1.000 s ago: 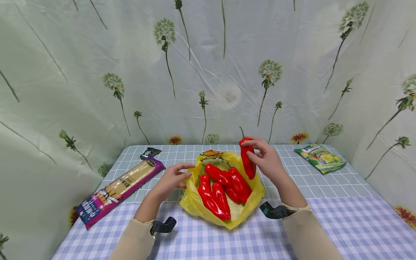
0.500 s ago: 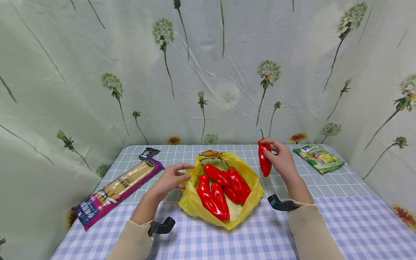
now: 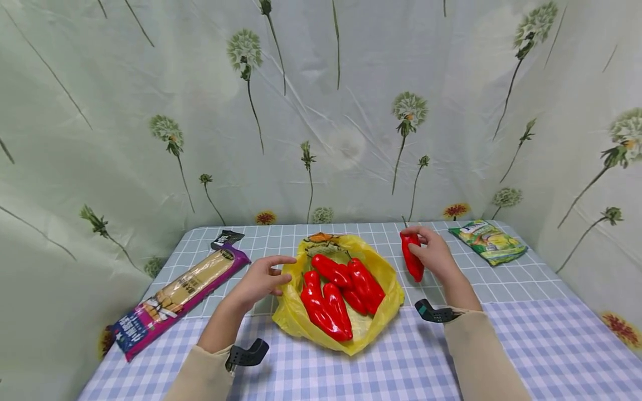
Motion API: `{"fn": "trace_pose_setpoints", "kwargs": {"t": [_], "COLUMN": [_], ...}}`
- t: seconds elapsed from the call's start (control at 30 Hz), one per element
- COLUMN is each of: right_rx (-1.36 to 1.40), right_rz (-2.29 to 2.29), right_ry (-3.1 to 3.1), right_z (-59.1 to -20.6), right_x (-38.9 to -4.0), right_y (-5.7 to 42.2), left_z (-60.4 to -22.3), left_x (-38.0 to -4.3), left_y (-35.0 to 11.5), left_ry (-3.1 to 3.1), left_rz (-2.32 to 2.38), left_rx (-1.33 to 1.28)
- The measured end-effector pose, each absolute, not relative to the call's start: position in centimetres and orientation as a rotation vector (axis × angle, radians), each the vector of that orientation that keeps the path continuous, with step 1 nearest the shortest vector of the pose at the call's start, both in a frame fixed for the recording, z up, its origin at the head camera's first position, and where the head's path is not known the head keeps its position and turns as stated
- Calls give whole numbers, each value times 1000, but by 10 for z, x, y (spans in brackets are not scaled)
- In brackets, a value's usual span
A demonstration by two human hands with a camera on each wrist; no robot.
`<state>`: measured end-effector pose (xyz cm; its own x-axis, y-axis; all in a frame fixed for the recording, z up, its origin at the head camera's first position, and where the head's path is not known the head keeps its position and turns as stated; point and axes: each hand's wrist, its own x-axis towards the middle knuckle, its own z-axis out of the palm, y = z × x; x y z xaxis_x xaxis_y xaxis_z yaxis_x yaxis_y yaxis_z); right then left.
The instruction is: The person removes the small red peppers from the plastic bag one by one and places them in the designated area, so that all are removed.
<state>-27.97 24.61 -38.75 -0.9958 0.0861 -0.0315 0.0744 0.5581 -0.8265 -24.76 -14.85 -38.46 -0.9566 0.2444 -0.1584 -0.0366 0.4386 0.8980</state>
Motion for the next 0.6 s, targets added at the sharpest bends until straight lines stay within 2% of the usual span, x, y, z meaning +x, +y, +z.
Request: {"fn": "trace_pose_setpoints", "kwargs": {"t": [0.27,0.6], "right_rx": [-136,-147], "right_rz": [1468,1414], "right_ry": [-2832,-2851], "right_z": [-411,-419], "right_x": [-287,-287], "right_y": [249,249], "left_z": [-385,-384], "left_x": [-245,-247], "left_y": [-148,-150], "left_ry": [2440,2436], "left_rz": [1539,1543], "left_rx": [192,183]}}
